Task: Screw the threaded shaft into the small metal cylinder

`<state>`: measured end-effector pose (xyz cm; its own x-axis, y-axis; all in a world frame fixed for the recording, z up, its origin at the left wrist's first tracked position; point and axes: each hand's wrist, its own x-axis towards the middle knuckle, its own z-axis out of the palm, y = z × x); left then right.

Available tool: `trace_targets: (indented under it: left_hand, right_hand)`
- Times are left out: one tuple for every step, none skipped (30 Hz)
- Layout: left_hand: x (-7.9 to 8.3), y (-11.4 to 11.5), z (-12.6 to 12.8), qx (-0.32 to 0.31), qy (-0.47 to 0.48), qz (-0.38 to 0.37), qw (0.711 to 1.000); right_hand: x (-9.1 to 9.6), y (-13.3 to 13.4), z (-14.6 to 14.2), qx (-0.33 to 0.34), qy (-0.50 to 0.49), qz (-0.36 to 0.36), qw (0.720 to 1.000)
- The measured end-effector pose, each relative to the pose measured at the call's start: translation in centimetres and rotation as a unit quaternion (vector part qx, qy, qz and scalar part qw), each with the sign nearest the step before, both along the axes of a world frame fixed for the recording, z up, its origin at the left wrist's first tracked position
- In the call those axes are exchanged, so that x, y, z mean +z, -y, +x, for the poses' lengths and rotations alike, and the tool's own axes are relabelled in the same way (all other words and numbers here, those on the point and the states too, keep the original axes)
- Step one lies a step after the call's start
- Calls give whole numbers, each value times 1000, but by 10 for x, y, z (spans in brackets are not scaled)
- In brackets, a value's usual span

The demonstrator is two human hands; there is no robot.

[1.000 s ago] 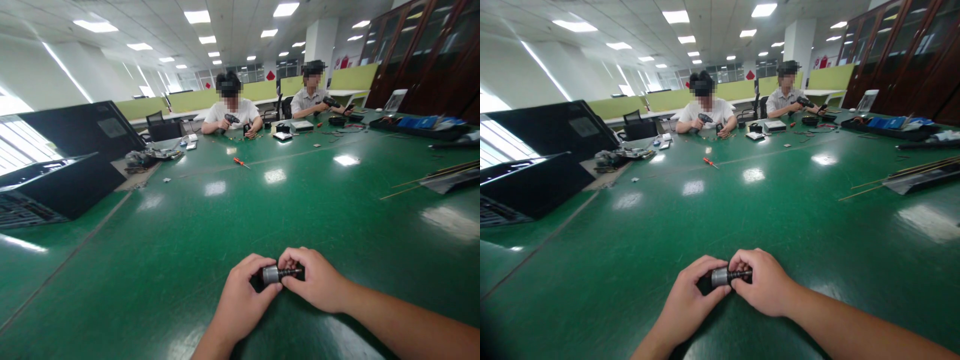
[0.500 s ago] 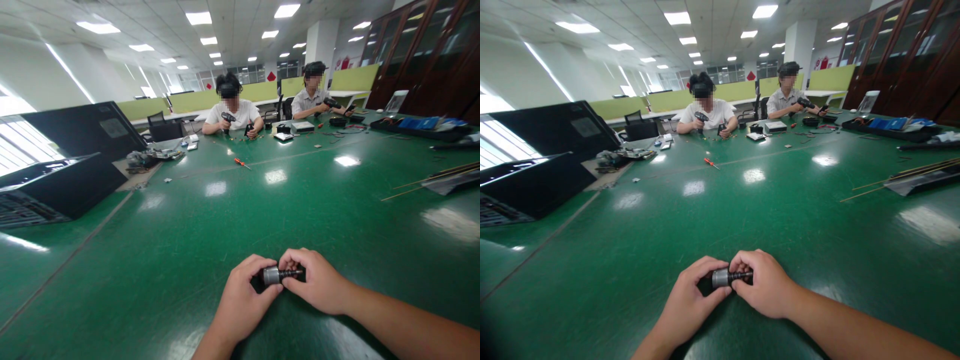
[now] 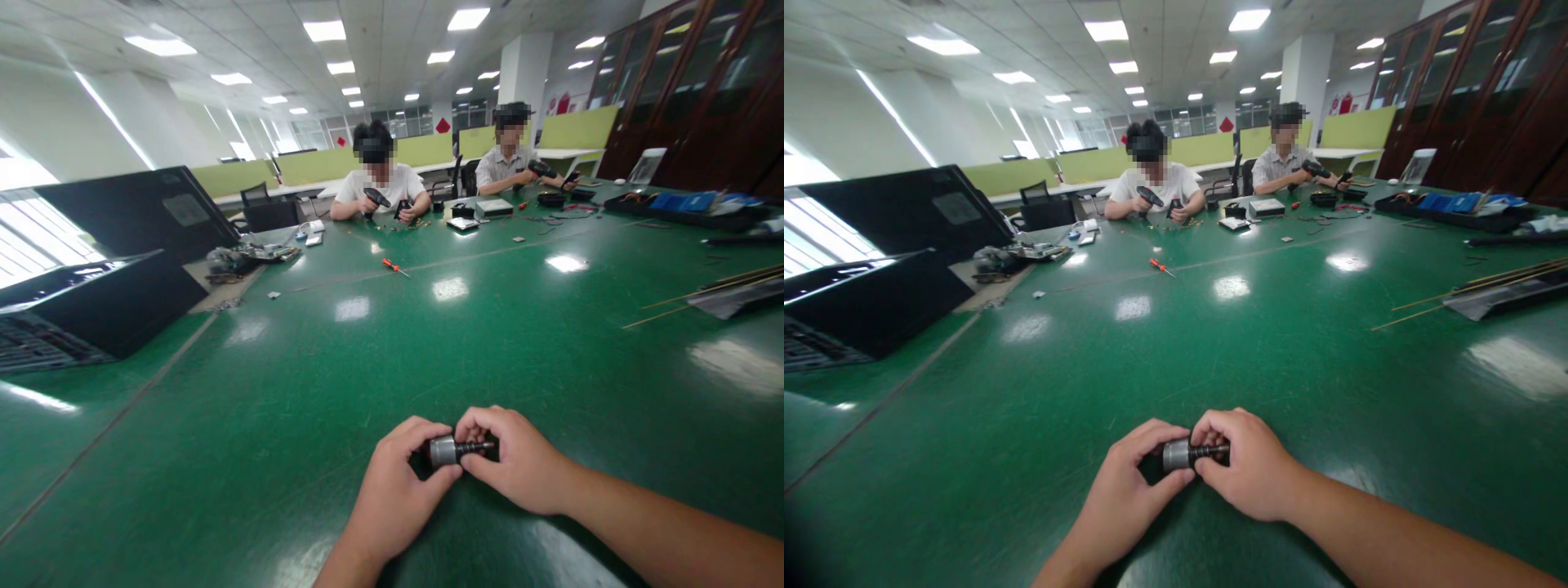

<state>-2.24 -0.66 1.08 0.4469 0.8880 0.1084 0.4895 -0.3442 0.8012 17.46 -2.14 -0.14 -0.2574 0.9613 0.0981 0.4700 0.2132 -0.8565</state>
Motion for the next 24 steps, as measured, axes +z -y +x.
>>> trace_targets:
  left_hand:
    - [0,0,0,1,1,0,1000]
    - [0,0,0,1,1,1,1000]
    - [0,0,0,2,1,0,1000]
    - [0,0,0,2,2,0,1000]
    - [0,1,0,2,2,0,1000]
    - [0,1,1,1,2,0,1000]
    - [0,1,1,1,2,0,1000]
    - [0,1,1,0,3,0,1000]
    - [0,2,1,-1,4,0,1000]
    - [0,2,0,-2,4,0,1000]
    - [0,2,0,-3,4,1,1000]
    - [0,2,0,-3,3,1,1000]
    - [-1,2,-1,-2,3,1,1000]
    - [-1,2,-1,-1,1,2,1000]
    - [-1,1,-1,1,0,2,1000]
    - [-1,1,-1,3,-1,0,1000]
    - [-1,1,-1,3,0,0,1000]
    - [-1,1,-1,3,1,-1,1000]
    - [-1,0,-1,2,2,-1,1000]
    - [-1,0,-1,1,3,0,1000]
    - [-1,0,0,1,3,1,1000]
    - [-1,1,0,0,3,3,1000]
    - [-1,1,0,0,3,3,1000]
    - [-1,1,0,0,3,4,1000]
  right_hand:
    - [0,0,0,0,-1,-1,1000]
    - [0,0,0,0,-2,-1,1000]
    - [0,0,0,-1,-3,-2,1000]
    - [0,0,0,-2,-3,-2,1000]
    - [0,0,0,-3,-4,-1,1000]
    - [0,0,0,-4,-4,-1,1000]
    - [0,-1,0,-5,-4,-1,1000]
    - [-1,-1,0,-4,-4,-1,1000]
    - [-1,0,1,-4,-5,-1,1000]
    - [-1,0,1,-3,-5,0,1000]
    - [-1,0,1,-2,-5,1,1000]
    - [-2,0,1,-1,-5,3,1000]
    - [-2,0,1,-1,-5,4,1000]
    - [-2,0,1,-2,-5,4,1000]
    - [-2,0,1,-2,-4,4,1000]
    - [-2,0,1,-2,-4,4,1000]
    - [-2,0,1,-2,-4,3,1000]
    - [-2,0,1,-2,-4,3,1000]
    - [-2,0,1,-2,-3,3,1000]
    - [-2,0,0,-1,-3,3,1000]
    - [-2,0,0,-1,-2,2,1000]
    - [-2,0,0,-1,-1,2,1000]
    - [-2,0,0,-1,0,1,1000]
    - [-2,0,0,-2,1,1,1000]
